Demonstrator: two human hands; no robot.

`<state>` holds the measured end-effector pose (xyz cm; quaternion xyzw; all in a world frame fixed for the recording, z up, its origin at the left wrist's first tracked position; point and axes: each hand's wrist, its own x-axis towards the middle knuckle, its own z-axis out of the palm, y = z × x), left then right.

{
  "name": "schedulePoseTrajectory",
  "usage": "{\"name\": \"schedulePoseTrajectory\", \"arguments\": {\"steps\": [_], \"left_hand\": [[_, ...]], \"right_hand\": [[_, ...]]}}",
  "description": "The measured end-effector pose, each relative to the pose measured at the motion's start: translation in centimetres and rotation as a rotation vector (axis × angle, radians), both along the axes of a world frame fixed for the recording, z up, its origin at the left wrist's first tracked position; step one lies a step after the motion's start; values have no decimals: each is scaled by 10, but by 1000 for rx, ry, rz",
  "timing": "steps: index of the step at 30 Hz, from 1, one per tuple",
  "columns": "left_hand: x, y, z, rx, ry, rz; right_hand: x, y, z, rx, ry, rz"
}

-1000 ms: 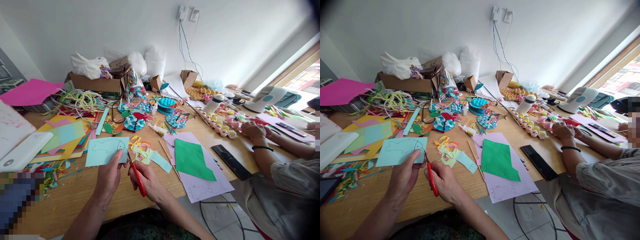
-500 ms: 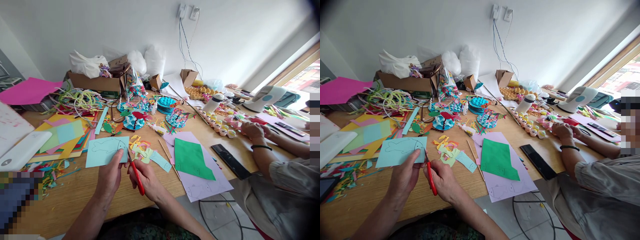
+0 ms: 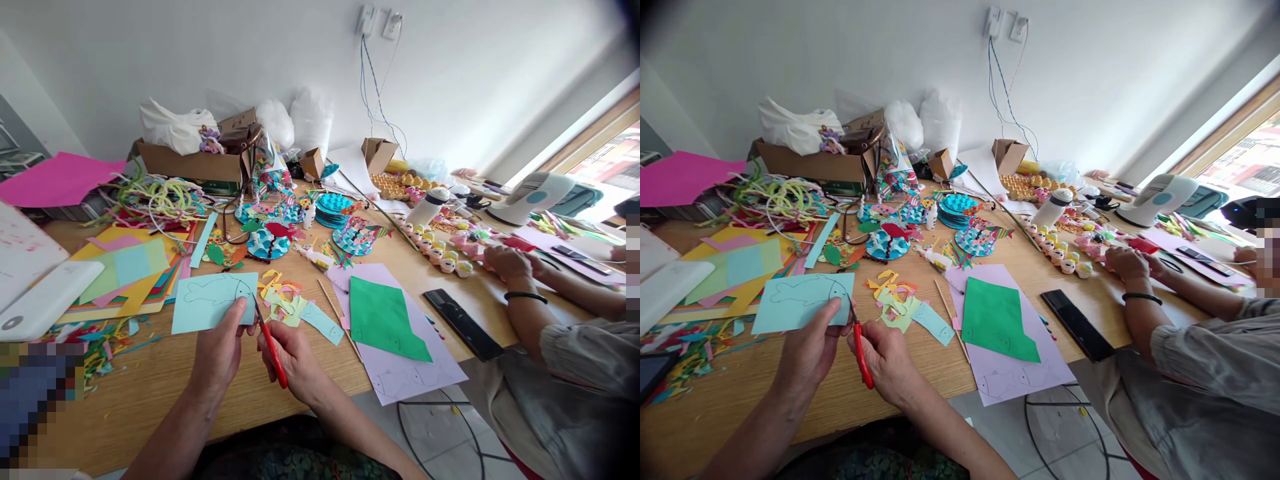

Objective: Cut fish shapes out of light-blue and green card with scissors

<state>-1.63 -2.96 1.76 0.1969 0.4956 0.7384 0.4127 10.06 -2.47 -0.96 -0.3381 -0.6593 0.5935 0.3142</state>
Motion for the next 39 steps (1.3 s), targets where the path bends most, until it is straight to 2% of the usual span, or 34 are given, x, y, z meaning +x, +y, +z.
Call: {"name": "schedulePoseTrajectory", "arguments": {"steps": [3,10,17,23,28,39], "left_hand": [[0,1,0,-3,-3,4],[3,-1,1,-30,-25,6],[6,-2,2,-68,-66,25],[6,-2,-3,-43,-51,-10],[4,-3,-6,-56,-43,-31],[4,-3,-9,-36,11,-39]], "right_hand": [[-1,0,0,-18,5,1],[-4,0,2,-172,110,11],[-2,-1,0,-206,111,1],[-1,0,-8,-92,37,-21],[0,0,-11,-58,36,-23],[-1,-3,-9,-207,105,11]]}}
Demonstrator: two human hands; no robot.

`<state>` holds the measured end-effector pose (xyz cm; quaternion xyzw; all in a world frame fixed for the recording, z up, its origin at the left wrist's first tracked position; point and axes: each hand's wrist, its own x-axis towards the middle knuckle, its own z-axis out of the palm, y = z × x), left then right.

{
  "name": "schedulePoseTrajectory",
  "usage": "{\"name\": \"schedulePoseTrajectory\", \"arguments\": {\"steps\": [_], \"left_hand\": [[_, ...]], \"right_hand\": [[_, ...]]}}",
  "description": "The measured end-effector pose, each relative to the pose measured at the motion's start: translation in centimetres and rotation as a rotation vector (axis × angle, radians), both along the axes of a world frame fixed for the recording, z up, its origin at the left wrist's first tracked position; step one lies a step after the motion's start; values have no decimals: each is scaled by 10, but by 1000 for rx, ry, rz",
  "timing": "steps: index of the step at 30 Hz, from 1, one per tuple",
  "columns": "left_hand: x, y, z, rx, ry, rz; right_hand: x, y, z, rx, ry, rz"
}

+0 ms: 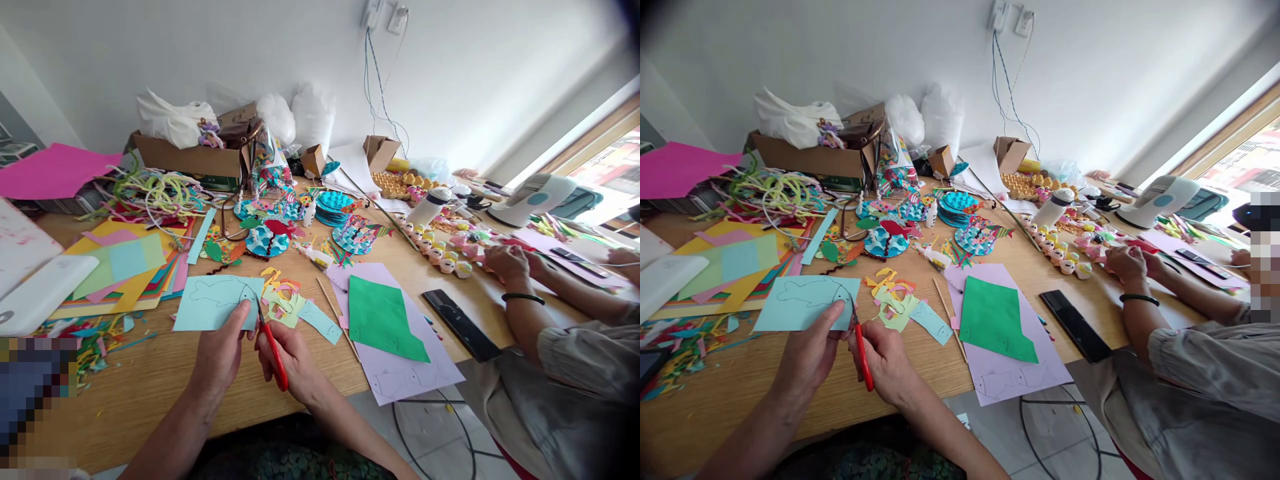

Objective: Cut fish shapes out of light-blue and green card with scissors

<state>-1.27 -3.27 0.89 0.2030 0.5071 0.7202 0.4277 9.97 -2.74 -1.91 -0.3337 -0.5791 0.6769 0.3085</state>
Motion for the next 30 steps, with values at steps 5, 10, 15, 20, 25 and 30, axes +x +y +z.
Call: {"name": "schedulePoseTrajectory", "arguments": {"steps": [5,10,15,20,25,30], "left_hand": [[0,0,-2,-11,41,31],[2,1,1,-38,52,80],[5,2,3,-66,14,124],[4,2,1,-77,17,113],[4,1,1,-60,25,86],[4,2,0,-49,20,60]], "right_hand": [[1,0,1,19,-4,8],[1,1,2,74,-11,-9],[1,1,1,102,-35,-39],[2,0,-4,125,-9,-48],[2,0,-6,82,20,-39],[2,-1,-6,79,14,-36]]}}
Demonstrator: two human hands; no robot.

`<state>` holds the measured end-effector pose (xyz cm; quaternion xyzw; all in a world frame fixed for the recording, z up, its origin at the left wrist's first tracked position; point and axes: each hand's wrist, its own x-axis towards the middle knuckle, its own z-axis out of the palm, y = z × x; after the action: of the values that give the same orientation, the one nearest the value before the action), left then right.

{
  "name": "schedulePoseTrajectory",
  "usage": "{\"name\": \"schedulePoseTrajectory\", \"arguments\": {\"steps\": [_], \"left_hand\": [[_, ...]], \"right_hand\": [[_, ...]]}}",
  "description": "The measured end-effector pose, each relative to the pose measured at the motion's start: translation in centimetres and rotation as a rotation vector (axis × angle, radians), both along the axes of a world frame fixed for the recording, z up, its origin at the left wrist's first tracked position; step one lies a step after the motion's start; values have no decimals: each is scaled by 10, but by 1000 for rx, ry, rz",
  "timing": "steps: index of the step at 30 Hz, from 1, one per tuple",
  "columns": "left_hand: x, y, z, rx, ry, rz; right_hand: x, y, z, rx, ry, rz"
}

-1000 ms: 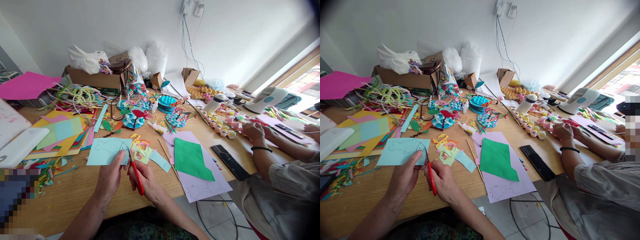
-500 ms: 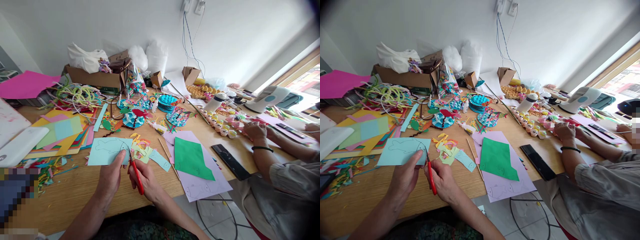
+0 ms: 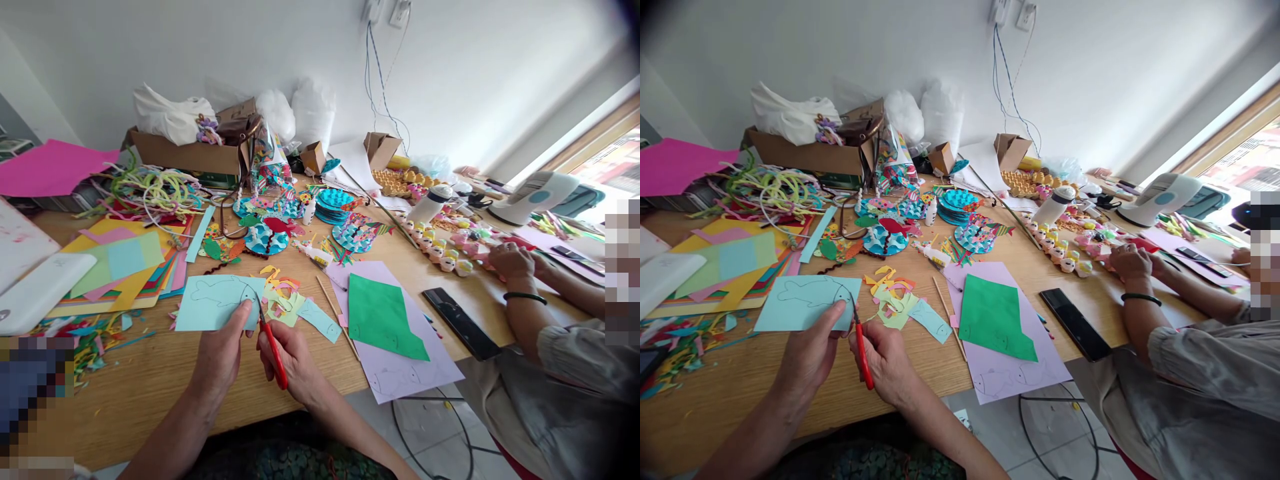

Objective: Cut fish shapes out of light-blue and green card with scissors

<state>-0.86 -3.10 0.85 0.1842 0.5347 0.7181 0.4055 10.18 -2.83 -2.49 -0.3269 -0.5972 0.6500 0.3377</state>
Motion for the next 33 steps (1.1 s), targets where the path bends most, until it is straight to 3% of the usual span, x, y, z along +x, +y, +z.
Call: {"name": "schedulePoseTrajectory", "arguments": {"steps": [12,22,33], "left_hand": [[-6,-3,-6,-3,76,-70],[-5,-3,-3,-34,86,-113],[-6,-4,-3,-53,98,-137]], "right_hand": [[2,1,0,76,-53,6],[2,0,5,-67,-1,37],[2,-1,9,-74,2,19]]}}
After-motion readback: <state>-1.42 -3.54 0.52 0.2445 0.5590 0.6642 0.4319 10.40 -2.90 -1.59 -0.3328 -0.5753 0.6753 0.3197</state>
